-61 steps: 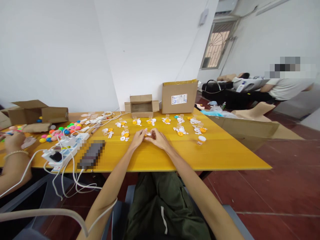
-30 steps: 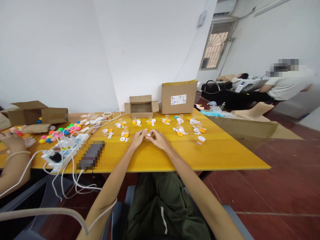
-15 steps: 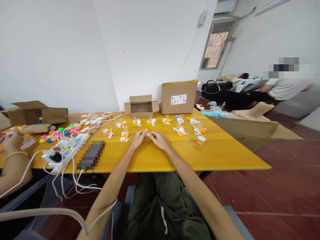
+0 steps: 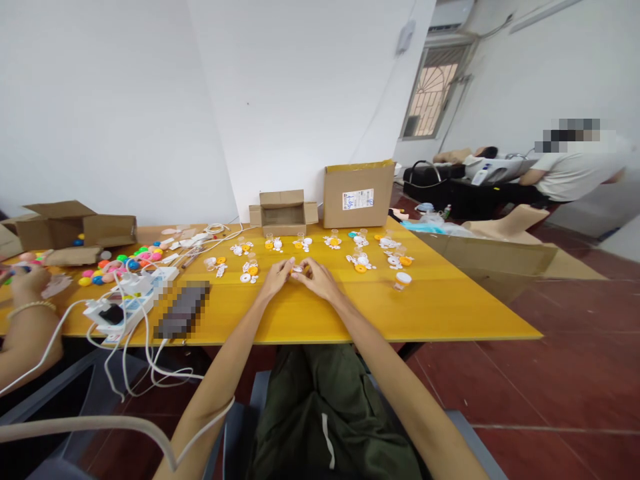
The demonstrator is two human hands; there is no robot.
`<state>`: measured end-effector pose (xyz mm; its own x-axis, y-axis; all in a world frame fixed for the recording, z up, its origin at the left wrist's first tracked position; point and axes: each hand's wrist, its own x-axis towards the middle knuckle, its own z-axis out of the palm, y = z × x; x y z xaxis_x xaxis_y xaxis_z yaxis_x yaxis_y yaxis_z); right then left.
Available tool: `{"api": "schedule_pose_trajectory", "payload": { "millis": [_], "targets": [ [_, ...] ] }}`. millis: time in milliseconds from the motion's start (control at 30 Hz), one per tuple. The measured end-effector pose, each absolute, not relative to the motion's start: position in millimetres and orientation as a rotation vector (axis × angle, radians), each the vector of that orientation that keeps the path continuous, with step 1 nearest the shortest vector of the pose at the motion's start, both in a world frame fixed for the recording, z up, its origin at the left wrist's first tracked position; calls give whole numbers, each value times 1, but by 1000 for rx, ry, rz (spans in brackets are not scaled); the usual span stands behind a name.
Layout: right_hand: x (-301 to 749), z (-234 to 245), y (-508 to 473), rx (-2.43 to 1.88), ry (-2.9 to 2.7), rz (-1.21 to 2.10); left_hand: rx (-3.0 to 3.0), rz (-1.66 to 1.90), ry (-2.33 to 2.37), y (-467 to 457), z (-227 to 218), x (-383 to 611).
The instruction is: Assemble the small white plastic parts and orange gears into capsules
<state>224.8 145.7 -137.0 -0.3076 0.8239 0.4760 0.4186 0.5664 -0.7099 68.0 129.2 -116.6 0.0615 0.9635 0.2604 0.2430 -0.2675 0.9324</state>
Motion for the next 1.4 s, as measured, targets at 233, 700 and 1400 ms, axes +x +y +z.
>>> {"api": "schedule_pose_trajectory", "payload": {
  "millis": [233,700,1400],
  "targets": [
    [225,-135,145,-991,-1970,574,1611,1252,1221,128,-115,68],
    [224,-138,147,-997,-1940,577,1571,1254,1226,128,-115,69],
    [225,-137,146,-990,-1965,586,1555,1267,1173,127,-113,68]
  ]
}}
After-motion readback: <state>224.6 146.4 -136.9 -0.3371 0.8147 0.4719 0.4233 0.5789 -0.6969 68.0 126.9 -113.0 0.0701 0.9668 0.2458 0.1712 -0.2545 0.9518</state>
